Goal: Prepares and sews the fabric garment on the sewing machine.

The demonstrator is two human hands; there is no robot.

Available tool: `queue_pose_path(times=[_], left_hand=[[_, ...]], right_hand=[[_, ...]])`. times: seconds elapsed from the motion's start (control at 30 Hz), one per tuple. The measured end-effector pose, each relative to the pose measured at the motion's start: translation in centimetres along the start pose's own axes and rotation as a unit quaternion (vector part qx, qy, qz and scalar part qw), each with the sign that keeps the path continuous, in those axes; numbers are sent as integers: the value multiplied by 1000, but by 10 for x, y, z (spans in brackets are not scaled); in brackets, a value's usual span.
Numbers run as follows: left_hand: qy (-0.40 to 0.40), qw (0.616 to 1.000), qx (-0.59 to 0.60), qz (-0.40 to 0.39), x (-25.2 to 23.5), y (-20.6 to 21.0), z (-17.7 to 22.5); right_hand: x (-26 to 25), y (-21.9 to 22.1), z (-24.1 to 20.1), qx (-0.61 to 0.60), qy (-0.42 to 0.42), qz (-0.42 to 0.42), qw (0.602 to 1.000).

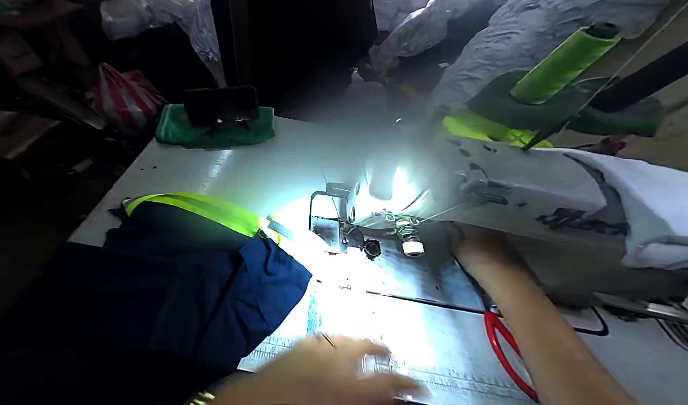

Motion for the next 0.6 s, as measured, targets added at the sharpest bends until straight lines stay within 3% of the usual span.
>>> queue_pose_path(times=[0.03, 0.1, 0.17, 0.23, 0.33, 0.4, 0.53, 0.6], left_hand=[[-76, 991, -96, 57, 9, -21, -18], [-218, 928, -242, 182, 20, -54, -57], [-328, 879, -233, 254, 20, -73, -86], [-377, 862, -207, 268, 9, -74, -104], [-350, 883, -196, 245, -15, -64, -118], [-309, 913, -130, 232, -25, -65, -104], [-149, 974, 45, 163, -25, -85, -19], [-73, 991, 30, 111, -21, -94, 36]], right_hand=[[11, -4, 0, -19, -33, 35, 999], [41, -12, -2, -84, -96, 101, 987], [74, -20, -10, -157, -139, 103, 972], [100, -22, -26, -202, -168, 96, 960], [124, -27, -61, -271, -196, 88, 938], [133, -38, -86, -335, -214, 75, 915], [139, -83, -143, -523, -242, 65, 815], [138, -113, -168, -588, -263, 19, 765]])
Point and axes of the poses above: each hand's wrist, its own x-axis away from the middle knuckle, its own y-axis out of the palm, z = x × y, the point moved 2 cm from there along -x, towards the middle knuckle, and after that the axes turned 6 degrees about z, right-handed, at the moved point
